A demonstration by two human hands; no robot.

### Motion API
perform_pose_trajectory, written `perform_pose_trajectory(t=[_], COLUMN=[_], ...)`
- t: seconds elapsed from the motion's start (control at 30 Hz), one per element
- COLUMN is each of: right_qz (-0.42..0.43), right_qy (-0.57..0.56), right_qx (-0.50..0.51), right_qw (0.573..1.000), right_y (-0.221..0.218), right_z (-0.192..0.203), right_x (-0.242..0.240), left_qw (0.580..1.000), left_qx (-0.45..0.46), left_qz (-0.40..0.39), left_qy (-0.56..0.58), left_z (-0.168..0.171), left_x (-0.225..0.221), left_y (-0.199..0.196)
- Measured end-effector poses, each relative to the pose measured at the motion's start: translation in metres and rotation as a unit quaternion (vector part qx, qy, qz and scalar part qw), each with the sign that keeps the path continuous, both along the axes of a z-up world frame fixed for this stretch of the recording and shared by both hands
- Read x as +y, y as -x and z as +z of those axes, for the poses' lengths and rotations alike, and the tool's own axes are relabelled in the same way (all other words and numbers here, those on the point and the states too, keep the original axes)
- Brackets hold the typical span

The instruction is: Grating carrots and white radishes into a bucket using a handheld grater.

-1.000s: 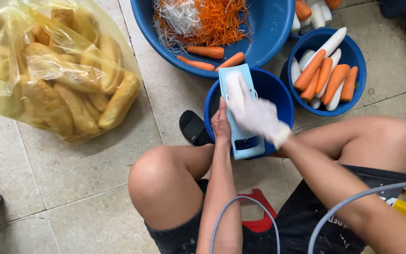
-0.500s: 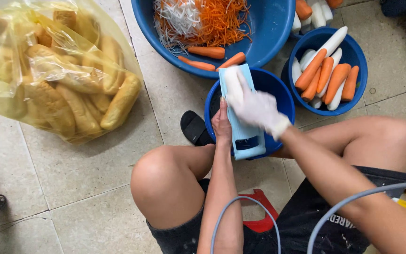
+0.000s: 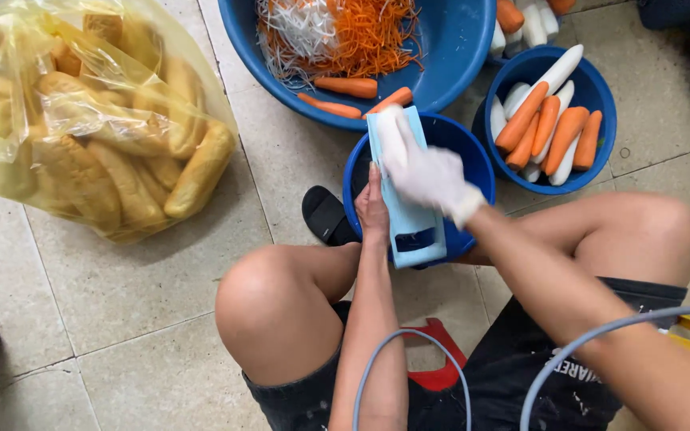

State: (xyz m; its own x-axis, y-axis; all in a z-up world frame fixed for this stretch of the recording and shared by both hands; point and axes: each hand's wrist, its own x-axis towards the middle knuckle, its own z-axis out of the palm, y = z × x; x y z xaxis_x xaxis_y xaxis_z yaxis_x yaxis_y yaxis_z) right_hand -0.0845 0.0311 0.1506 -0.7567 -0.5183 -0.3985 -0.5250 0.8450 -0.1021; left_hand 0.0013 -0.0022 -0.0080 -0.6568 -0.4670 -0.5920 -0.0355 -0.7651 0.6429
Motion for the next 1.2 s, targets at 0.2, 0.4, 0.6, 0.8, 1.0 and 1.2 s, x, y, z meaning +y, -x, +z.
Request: perform_pose_trajectory(t=[0.2, 0.4, 0.6, 0.8, 1.0, 1.2], right_qz=[0.127, 0.150, 0.033, 0.155, 0.158, -0.084], right_qy=[0.047, 0.052, 0.052, 0.034, 0.012, 0.315], right_qx=[0.073, 0.050, 0.055, -0.006, 0.045, -0.157], right_qw=[0.988, 0.986, 0.997, 0.987, 0.986, 0.932], right_y=[0.004, -0.078, 0.074, -0.078, 0.015, 0.046], right_z=[0.024, 0.028, -0.032, 0.047, 0.004, -0.001], right_x=[0.011, 0.061, -0.025, 0.069, -0.011, 0.006], left_qw=[0.998, 1.000, 1.000, 1.000, 0.998, 0.989], left_qx=[-0.037, 0.016, 0.014, 0.016, -0.031, -0.087], left_qz=[-0.015, 0.002, -0.003, -0.004, -0.019, -0.052], left_qy=[0.056, 0.011, 0.024, 0.007, 0.045, 0.107], left_z=[-0.010, 0.004, 0.007, 0.006, 0.007, 0.011], left_x=[0.003, 0.004, 0.001, 0.002, -0.003, -0.003], left_y=[0.003, -0.001, -0.001, 0.001, -0.003, 0.000])
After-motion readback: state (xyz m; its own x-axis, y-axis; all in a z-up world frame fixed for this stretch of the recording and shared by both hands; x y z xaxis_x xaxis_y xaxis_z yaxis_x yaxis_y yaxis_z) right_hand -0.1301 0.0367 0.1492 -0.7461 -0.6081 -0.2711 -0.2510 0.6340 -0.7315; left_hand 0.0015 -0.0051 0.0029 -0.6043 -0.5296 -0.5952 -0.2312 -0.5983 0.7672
